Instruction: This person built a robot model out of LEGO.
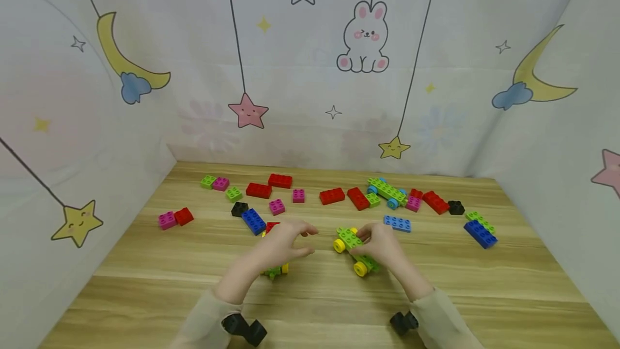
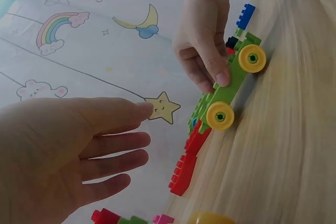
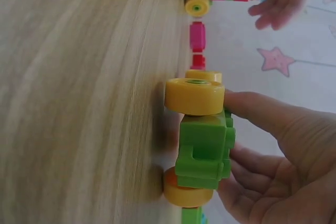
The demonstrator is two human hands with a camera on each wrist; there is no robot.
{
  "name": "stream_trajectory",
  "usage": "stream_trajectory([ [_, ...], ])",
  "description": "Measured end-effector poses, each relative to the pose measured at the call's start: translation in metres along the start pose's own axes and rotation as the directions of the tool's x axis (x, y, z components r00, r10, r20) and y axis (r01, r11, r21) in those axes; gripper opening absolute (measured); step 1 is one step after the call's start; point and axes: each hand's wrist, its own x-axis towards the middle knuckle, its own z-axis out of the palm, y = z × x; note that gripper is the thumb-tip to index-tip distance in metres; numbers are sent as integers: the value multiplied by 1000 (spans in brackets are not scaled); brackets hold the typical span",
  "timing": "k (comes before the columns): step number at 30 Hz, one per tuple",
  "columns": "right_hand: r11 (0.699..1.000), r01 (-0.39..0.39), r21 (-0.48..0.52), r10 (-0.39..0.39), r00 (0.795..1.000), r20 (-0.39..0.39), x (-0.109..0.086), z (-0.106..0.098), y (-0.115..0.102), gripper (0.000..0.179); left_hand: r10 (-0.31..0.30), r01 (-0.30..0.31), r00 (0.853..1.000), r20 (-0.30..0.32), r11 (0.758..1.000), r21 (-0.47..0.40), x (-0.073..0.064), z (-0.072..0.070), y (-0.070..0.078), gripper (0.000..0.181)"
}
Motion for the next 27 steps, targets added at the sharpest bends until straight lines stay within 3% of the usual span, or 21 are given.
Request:
stream_trajectory([
  [9, 1000, 7, -28, -7, 1000, -2, -1, 1, -1, 38, -31, 34, 994, 105, 999, -21, 5, 20, 10, 34],
  [16, 999, 23, -29, -23, 1000, -3, -5, 0, -4, 43, -69, 63, 989, 128, 997, 48, 9, 38, 14, 43],
  [20, 999, 35, -15, -35, 999, -10, -6, -8, -3, 44, -122, 119, 987, 108, 992, 35, 13, 45, 16, 50],
  [24, 989, 146, 5, -146, 989, 14, -1, -26, 5, 47, -184, 185, 981, 58, 983, -2, 20, 49, 19, 57],
  [27, 958, 281, 62, -286, 954, 87, 5, -41, 17, 53, -226, 227, 974, 34, 973, -32, 26, 52, 21, 60],
])
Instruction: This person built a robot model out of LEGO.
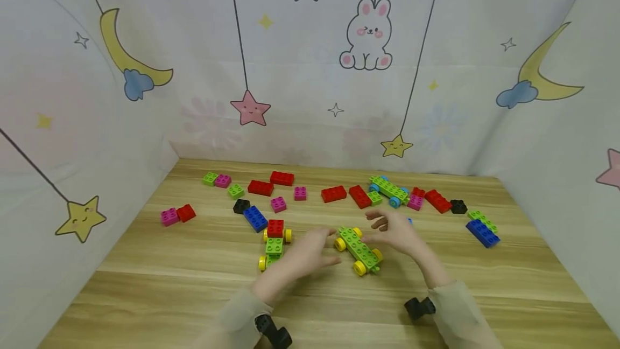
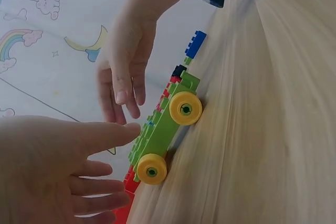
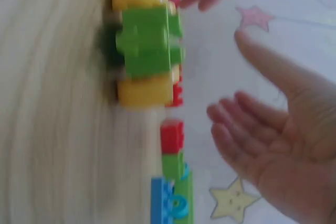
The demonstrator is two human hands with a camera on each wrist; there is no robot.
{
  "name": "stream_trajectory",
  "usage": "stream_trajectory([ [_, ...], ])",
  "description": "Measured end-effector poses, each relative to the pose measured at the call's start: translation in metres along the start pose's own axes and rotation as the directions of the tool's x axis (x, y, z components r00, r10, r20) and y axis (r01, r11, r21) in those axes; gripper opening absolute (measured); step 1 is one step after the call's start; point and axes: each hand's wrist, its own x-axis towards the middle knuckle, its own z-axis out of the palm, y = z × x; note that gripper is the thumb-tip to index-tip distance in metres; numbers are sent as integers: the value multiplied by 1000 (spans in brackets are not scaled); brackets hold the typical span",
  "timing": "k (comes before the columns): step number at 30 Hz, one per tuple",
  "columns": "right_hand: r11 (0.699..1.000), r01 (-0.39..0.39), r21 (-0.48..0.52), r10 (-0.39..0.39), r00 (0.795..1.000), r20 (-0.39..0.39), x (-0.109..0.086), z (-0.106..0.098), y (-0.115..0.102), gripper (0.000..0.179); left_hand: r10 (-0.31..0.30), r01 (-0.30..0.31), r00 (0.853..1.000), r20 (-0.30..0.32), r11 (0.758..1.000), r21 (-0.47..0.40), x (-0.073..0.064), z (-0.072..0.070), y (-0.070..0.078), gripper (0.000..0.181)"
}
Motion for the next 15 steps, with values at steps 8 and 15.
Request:
stream_trajectory([
  [8, 981, 184, 63, -194, 947, 254, 2, -22, 37, 67, -37, 37, 999, -10, 999, -32, 12, 15, 13, 67],
  [15, 980, 193, 39, -193, 908, 373, 8, -16, 43, 75, -76, 73, 995, -66, 996, -53, 14, 21, 11, 69],
])
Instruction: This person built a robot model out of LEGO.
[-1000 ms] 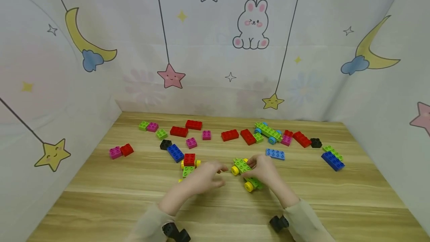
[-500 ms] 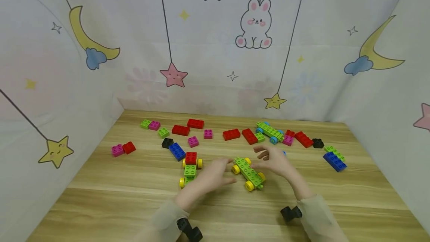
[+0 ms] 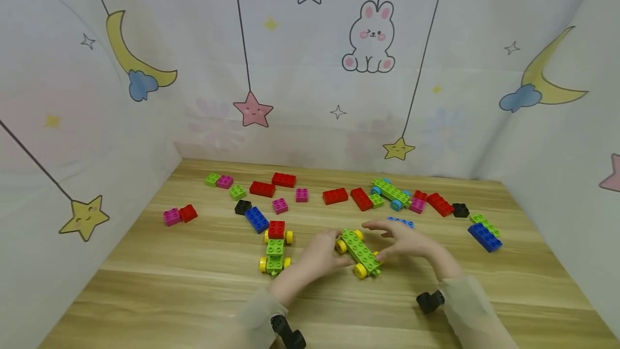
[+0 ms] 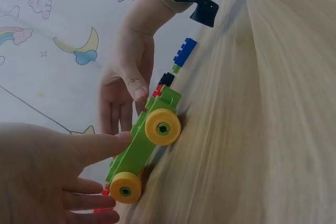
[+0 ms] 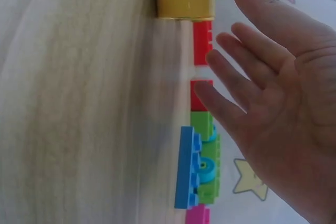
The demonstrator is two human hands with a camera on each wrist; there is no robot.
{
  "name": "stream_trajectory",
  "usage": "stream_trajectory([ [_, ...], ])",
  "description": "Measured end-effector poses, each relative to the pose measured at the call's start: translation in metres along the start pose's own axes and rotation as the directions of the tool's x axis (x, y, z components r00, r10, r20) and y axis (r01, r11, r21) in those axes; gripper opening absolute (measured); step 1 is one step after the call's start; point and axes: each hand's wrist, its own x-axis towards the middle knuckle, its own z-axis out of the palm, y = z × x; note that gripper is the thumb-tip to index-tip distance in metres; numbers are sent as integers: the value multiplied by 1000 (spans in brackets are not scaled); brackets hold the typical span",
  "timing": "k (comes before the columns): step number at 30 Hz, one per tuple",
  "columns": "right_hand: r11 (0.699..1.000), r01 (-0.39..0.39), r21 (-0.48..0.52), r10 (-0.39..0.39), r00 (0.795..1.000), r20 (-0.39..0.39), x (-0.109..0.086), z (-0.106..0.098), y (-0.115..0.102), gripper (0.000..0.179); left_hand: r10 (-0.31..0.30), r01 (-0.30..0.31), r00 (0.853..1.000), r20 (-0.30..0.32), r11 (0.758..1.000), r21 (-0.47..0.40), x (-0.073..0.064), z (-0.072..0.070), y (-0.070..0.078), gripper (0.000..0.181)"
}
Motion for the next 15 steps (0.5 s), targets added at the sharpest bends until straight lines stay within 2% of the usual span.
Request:
stream_trajectory([
  [6, 1000, 9, -11, -9, 1000, 24, 3, 5, -2, 76, 6, -7, 1000, 24, 999, 32, 0, 0, 2, 71],
  [15, 999, 18, -34, -17, 1000, 27, 3, 8, -7, 79, 52, -57, 997, 60, 995, 79, 2, 2, 0, 80],
])
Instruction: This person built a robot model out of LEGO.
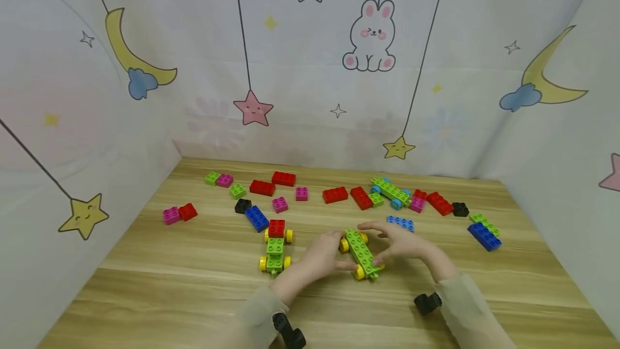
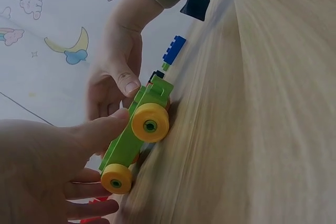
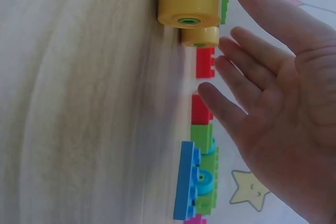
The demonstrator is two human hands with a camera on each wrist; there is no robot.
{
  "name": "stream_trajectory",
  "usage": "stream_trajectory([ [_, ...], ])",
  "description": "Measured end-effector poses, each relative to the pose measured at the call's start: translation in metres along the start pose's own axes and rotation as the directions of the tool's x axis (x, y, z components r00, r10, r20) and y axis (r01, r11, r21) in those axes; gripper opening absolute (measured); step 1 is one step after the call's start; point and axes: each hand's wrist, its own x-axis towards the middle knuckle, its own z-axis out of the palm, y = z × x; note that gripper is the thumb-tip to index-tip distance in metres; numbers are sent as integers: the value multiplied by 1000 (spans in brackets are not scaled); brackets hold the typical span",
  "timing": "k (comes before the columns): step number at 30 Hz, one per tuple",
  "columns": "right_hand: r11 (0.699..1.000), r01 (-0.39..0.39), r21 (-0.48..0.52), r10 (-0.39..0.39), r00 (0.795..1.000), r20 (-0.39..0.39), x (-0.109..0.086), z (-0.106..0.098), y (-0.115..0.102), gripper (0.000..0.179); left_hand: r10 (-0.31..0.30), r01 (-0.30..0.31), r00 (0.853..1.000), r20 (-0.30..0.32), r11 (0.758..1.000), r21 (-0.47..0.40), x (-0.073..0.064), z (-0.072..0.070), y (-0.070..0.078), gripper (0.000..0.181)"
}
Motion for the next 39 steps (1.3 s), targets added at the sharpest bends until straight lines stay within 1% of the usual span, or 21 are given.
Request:
stream_trajectory([
  [6, 1000, -9, -18, 8, 999, -31, -3, 4, -3, 78, 26, -25, 999, 28, 999, -22, 3, 0, -2, 82],
  [13, 996, -69, -62, 64, 995, -80, -4, 10, -9, 81, 42, -39, 998, 46, 997, -66, 6, 1, -5, 83],
  [16, 993, -79, -84, 71, 993, -97, -5, 13, -13, 82, 59, -56, 997, 51, 996, -74, 7, 1, -6, 84],
  [22, 991, -104, -86, 93, 987, -130, -5, 18, -18, 83, 101, -94, 992, 73, 991, -96, 7, 1, -10, 83],
  [26, 991, -107, -76, 96, 987, -131, -7, 19, -20, 84, 117, -108, 990, 82, 988, -106, 8, 1, -12, 83],
  [39, 993, -102, -57, 93, 986, -138, -11, 19, -16, 82, 125, -115, 988, 86, 987, -114, 7, 2, -15, 84],
])
